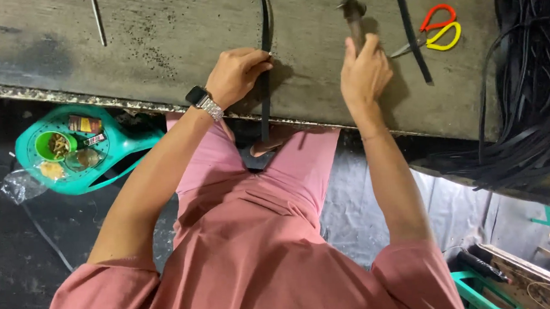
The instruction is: The person is using a hammer and a hole punch tool to create a series of holes along a black leather strap on a workbench.
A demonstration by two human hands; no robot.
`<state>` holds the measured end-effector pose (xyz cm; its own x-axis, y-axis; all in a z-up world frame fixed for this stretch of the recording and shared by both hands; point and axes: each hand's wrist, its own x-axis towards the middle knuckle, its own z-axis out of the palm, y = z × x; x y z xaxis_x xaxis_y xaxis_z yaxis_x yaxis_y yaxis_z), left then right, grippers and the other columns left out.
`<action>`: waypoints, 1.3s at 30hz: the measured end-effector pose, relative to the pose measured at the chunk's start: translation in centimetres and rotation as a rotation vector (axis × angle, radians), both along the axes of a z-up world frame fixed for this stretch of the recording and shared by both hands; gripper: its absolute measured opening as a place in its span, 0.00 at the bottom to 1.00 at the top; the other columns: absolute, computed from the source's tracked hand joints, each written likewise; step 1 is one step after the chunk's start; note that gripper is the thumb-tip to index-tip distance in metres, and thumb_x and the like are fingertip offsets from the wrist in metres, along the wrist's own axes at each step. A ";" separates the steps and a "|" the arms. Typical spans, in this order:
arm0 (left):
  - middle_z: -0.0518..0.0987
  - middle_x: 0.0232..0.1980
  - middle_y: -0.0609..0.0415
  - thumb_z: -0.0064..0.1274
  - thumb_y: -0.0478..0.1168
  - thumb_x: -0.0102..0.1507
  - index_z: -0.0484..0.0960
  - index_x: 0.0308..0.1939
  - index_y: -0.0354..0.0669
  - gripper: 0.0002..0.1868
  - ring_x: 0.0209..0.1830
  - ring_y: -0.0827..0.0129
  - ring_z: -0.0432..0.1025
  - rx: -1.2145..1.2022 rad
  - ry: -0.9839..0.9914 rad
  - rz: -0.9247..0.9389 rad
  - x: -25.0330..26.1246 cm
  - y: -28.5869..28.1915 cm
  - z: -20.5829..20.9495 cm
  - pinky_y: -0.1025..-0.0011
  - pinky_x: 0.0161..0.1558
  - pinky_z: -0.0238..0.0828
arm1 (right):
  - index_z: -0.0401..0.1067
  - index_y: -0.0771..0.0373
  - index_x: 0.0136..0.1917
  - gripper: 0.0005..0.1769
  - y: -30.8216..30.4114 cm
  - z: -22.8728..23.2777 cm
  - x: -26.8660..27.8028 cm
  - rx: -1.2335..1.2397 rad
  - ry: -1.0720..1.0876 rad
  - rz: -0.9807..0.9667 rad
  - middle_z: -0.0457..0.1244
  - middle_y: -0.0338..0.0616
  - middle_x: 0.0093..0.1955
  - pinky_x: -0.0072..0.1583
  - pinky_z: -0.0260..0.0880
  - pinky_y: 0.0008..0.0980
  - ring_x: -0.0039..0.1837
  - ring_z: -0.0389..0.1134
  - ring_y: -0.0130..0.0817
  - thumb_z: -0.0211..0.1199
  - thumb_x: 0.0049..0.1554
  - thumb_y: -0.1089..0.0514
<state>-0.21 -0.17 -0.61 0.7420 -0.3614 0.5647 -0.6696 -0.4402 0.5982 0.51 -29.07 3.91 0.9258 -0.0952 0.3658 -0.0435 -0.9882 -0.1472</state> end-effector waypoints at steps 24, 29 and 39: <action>0.79 0.35 0.49 0.51 0.50 0.72 0.76 0.42 0.40 0.16 0.30 0.66 0.76 -1.010 0.502 0.022 2.3 0.3 1.4 0.70 0.39 0.81 | 0.78 0.48 0.60 0.17 8.3 -0.1 -1.9 0.161 0.093 0.696 0.58 0.45 0.71 0.67 0.54 0.54 0.73 0.56 0.47 0.69 0.57 0.48; 0.83 0.35 0.55 0.52 0.43 0.75 0.83 0.38 0.39 0.14 0.35 0.72 0.77 -0.439 0.382 0.127 0.0 1.5 2.2 0.74 0.40 0.73 | 0.72 0.46 0.69 0.27 8.3 -0.2 -2.5 0.173 0.182 0.700 0.54 0.45 0.76 0.74 0.51 0.56 0.79 0.52 0.49 0.68 0.58 0.44; 0.84 0.35 0.55 0.55 0.39 0.74 0.83 0.40 0.38 0.10 0.35 0.73 0.78 -0.308 0.354 0.085 -1.2 0.9 2.4 0.76 0.38 0.73 | 0.73 0.46 0.64 0.24 8.8 0.4 -3.0 0.162 0.185 0.652 0.55 0.44 0.74 0.70 0.52 0.57 0.74 0.54 0.49 0.66 0.58 0.39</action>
